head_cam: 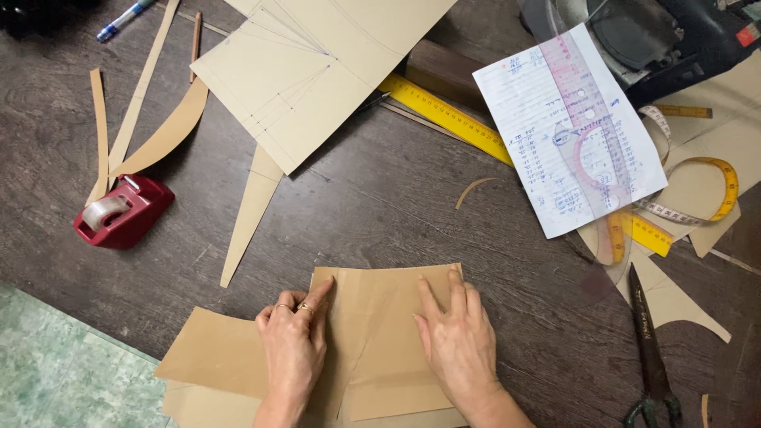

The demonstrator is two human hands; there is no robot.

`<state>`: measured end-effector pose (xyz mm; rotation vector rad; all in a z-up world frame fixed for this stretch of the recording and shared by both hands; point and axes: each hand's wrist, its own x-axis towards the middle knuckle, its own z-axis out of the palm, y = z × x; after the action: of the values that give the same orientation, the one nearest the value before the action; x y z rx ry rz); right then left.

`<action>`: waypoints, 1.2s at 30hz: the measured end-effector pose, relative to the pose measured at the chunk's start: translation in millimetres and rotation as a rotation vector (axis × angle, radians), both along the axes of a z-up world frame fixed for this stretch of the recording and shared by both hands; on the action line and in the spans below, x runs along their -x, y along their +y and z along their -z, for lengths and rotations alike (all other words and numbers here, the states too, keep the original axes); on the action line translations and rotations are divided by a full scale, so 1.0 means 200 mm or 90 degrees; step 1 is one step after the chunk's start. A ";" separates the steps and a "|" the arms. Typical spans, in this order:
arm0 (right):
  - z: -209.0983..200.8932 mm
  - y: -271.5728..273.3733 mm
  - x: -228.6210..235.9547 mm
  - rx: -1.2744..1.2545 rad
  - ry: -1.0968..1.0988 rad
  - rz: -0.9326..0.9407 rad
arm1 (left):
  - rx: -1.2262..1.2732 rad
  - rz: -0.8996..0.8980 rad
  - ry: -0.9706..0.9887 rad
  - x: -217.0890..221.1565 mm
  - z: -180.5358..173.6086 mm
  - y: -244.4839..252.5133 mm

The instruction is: The person uses shears to cut along the curved lines of a brown paper pattern piece on a work table. After cutting, they align and tape the pattern pieces together to form a larger garment section.

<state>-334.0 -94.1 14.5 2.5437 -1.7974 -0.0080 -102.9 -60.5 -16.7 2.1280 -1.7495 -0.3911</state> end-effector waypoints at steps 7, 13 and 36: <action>-0.01 -0.01 -0.07 0.016 0.086 -0.003 | -0.002 -0.004 0.032 0.00 -0.01 -0.01; 0.01 -0.01 -0.09 0.008 0.103 0.003 | -0.014 -0.005 0.030 -0.01 -0.02 -0.03; -0.01 0.02 -0.05 -0.070 0.043 0.032 | -0.032 0.014 0.100 -0.05 0.01 -0.03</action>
<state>-324.6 -90.2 16.3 2.5346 -1.8864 -0.1975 -92.6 -66.4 -18.2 2.0534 -1.6917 -0.5965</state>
